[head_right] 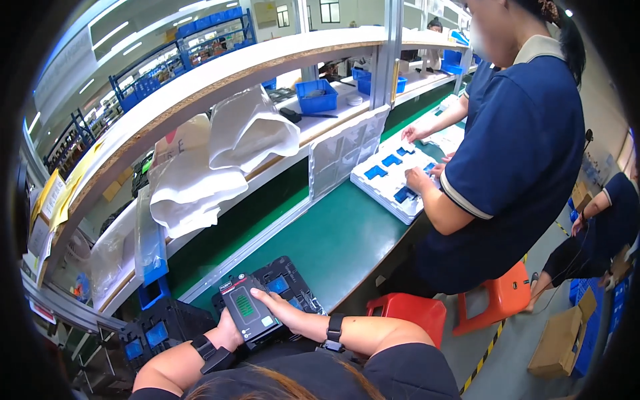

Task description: The recorder is assembling and packaging electronic components, specifically batteries and related accessories, into protective trays and bags.

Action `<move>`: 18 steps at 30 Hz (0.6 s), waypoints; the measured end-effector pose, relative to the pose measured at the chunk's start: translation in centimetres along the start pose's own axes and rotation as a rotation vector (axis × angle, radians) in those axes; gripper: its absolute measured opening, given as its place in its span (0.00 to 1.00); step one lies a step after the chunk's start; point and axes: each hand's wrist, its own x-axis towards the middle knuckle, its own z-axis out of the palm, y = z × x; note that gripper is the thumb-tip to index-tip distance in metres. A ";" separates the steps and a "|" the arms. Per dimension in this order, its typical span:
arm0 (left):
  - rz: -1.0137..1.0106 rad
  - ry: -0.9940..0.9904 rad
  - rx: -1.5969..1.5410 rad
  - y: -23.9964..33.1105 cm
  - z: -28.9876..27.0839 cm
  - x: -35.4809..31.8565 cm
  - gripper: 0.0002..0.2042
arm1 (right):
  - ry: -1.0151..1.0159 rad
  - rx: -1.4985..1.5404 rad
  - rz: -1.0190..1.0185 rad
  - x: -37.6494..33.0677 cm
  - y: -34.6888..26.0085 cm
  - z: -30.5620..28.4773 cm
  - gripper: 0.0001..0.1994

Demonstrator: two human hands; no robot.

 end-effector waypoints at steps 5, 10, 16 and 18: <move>0.013 -0.043 0.047 0.3 2.4 -0.7 0.18 | 0.186 -0.002 -0.056 -1.1 -1.1 0.3 0.33; 0.121 -0.110 0.070 1.0 8.6 1.6 0.18 | 0.180 0.021 -0.118 -2.4 -6.6 -2.5 0.31; 0.154 -0.206 0.004 -1.0 14.9 8.9 0.17 | 0.323 -0.042 -0.206 -3.8 -11.1 -10.3 0.32; 0.156 -0.172 0.108 -2.5 16.0 10.4 0.21 | 0.401 -0.116 -0.170 -4.5 -11.2 -13.9 0.33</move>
